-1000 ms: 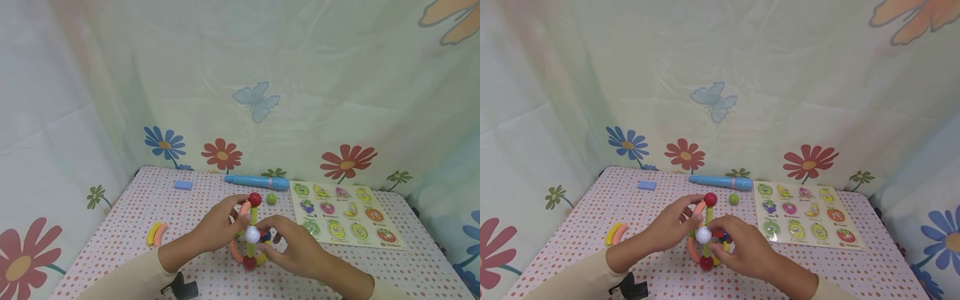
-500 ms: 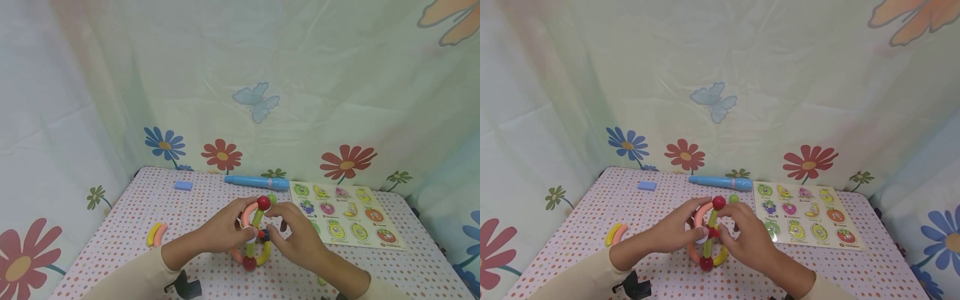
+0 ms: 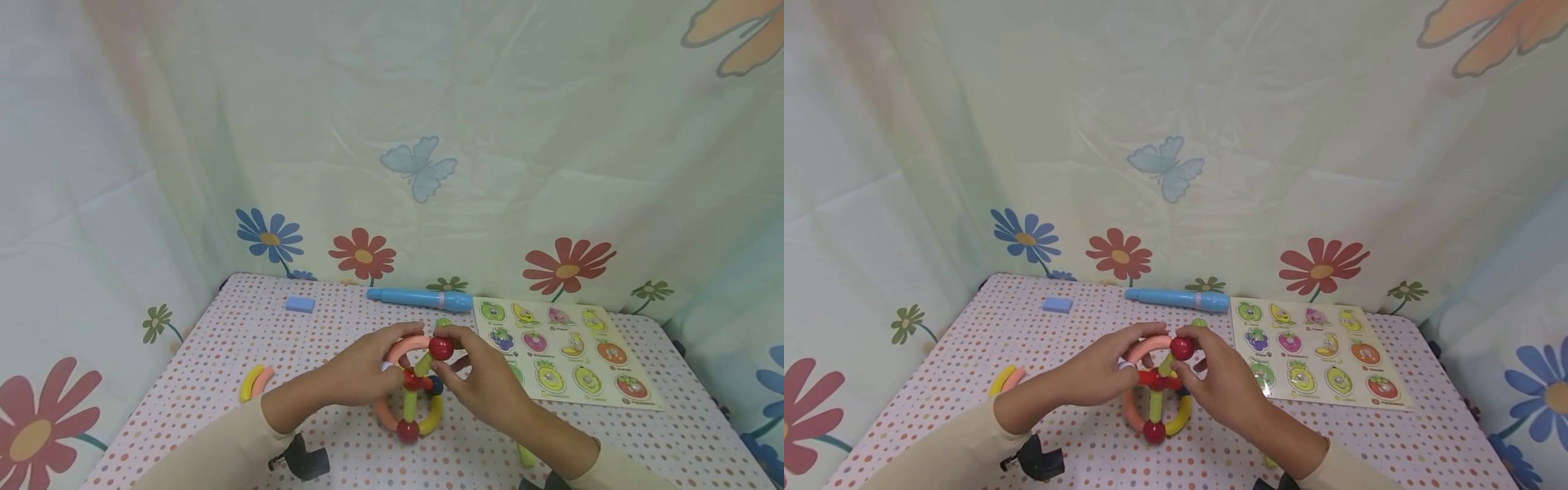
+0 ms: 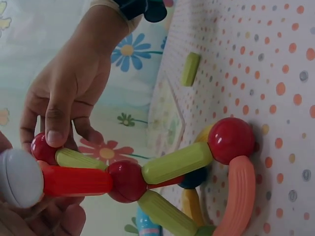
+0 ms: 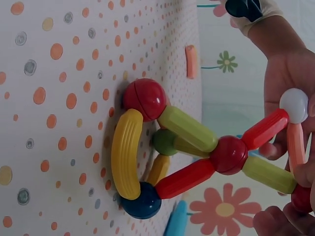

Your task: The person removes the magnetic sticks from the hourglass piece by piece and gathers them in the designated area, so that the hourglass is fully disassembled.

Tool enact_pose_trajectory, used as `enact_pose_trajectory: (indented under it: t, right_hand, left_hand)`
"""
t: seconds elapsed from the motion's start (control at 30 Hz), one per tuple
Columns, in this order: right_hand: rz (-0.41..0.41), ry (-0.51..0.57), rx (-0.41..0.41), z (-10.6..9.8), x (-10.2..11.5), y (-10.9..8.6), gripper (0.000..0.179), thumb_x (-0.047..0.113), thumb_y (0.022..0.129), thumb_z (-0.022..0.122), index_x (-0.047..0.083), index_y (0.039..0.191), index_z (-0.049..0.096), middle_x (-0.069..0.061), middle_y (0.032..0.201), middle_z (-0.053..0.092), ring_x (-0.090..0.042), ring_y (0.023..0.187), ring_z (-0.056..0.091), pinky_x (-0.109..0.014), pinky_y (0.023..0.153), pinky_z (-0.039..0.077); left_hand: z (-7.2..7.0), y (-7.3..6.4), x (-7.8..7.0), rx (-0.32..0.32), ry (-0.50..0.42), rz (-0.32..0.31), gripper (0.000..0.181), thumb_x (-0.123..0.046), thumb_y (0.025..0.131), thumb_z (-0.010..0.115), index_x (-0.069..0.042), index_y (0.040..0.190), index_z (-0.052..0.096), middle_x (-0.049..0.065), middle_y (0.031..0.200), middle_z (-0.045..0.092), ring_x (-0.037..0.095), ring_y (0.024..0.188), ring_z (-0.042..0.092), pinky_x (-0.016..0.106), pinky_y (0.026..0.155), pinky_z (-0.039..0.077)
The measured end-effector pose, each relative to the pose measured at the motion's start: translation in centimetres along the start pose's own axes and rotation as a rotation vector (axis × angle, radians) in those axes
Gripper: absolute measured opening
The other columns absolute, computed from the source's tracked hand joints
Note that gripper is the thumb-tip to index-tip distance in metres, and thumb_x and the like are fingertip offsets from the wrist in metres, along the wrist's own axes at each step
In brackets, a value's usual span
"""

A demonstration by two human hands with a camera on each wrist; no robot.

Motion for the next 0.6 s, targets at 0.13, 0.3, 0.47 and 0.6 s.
enact_pose_trajectory:
  t: [0.13,0.3,0.47,0.6]
  right_hand:
    - [-0.027,0.017,-0.008,0.0,0.0,0.0,0.06,0.001,0.081,0.086,0.005,0.132,0.054,0.0,0.113,0.066,-0.011,0.097,0.065,-0.024,0.073,0.058]
    - [-0.05,0.029,-0.011,0.0,0.1,-0.1,0.06,-0.001,0.081,0.086,0.005,0.13,0.053,0.0,0.11,0.067,-0.01,0.094,0.066,-0.024,0.073,0.058]
    - [-0.028,0.026,-0.008,0.1,0.0,-0.1,0.06,-0.001,0.081,0.085,0.006,0.13,0.051,0.0,0.108,0.068,-0.008,0.091,0.067,-0.022,0.076,0.058]
    - [0.01,0.031,0.004,0.2,-0.2,-0.1,0.061,-0.002,0.081,0.085,0.007,0.131,0.049,-0.002,0.108,0.068,-0.008,0.091,0.067,-0.021,0.08,0.057]
  left_hand:
    - [-0.6,-0.4,-0.4,-0.077,0.068,0.039,0.046,-0.001,0.092,0.05,-0.02,0.134,0.055,-0.006,0.13,0.058,0.013,0.108,0.058,0.031,0.085,0.052]
    - [-0.6,-0.6,-1.1,-0.162,0.26,0.096,0.025,-0.006,0.1,0.048,-0.017,0.111,0.068,0.001,0.143,0.056,0.018,0.123,0.058,0.034,0.088,0.053]
    - [-0.4,-0.5,-1.0,-0.191,0.416,0.064,0.023,-0.023,0.102,0.061,-0.022,0.122,0.074,0.0,0.131,0.063,0.013,0.105,0.063,0.029,0.077,0.055]
    - [-0.2,-0.4,-0.8,-0.182,0.457,0.056,0.025,-0.018,0.098,0.067,-0.022,0.122,0.073,-0.002,0.119,0.064,0.008,0.09,0.058,0.023,0.068,0.051]
Point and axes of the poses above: each hand's wrist, its own y-axis towards the middle knuckle, its own z-axis out of the palm, x = y × z, the point moved 8 cm from there along y, towards the middle knuckle
